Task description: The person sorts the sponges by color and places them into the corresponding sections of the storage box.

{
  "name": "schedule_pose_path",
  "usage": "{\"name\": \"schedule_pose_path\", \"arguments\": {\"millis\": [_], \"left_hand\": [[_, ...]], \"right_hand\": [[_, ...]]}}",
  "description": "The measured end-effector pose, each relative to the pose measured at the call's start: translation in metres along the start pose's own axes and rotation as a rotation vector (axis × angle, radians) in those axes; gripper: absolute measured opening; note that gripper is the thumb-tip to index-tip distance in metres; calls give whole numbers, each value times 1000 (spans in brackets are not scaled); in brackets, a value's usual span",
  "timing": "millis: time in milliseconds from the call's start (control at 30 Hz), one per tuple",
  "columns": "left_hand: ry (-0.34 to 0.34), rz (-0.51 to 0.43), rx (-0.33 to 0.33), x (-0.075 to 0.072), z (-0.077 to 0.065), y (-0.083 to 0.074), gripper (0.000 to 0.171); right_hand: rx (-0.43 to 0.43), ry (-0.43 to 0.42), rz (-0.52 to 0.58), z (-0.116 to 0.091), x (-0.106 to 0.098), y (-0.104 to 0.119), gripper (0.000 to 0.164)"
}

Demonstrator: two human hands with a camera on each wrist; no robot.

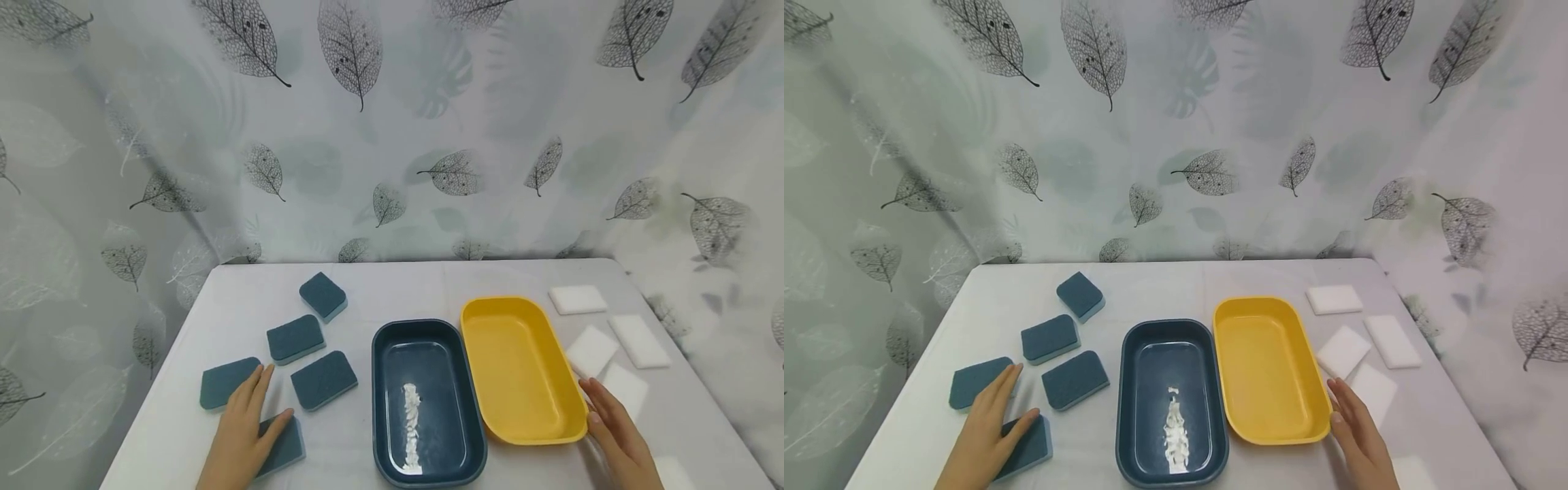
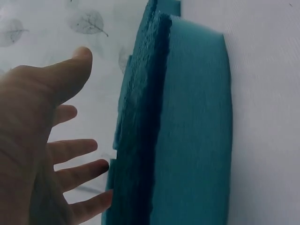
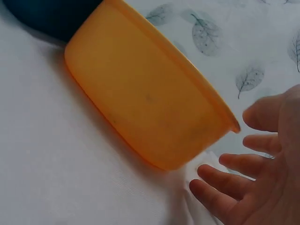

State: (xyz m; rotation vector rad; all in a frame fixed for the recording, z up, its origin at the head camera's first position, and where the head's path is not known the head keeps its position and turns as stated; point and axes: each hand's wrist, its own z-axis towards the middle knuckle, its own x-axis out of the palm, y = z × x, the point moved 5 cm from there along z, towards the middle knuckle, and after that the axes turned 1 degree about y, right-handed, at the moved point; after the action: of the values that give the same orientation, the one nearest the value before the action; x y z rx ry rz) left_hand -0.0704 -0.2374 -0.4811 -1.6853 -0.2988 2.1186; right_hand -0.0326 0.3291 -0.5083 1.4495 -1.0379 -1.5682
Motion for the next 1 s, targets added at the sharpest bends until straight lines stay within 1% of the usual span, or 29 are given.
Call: {"name": "schedule_pose_path", "arguments": {"millis": [100,200,300,367,467,567,600,700,767,833,900,1000], "left_hand": [[-23,29,10,2,3,-5,86],[-51,46,25,3,7,-10,89],[-67,42,40,4,11,-15,89],[-70,36,46,7,12,-17,89],[-69,28,52,12,12,-18,90],[-56,21,56,18,13,-19,92],[-47,20,53,20,14,-20,92],[-4,25,28,25,16,-21,92],[35,30,4,27,16,-23,90],[71,37,-12,28,16,-24,87],[96,40,-18,28,16,-24,84],[114,42,-11,28,17,-24,83]], "right_hand": [[32,-30,49,1,5,-5,57],[86,-51,46,2,6,-9,58],[124,-67,43,3,7,-10,59],[143,-78,66,2,9,-9,59],[202,-105,125,2,15,-11,63],[284,-161,207,1,22,-13,66],[327,-189,232,0,24,-14,66],[440,-274,275,-2,31,-15,65],[478,-325,299,-4,35,-14,62],[483,-369,308,-6,37,-12,60],[456,-407,322,-6,39,-10,58],[410,-448,318,-6,39,-7,56]]}}
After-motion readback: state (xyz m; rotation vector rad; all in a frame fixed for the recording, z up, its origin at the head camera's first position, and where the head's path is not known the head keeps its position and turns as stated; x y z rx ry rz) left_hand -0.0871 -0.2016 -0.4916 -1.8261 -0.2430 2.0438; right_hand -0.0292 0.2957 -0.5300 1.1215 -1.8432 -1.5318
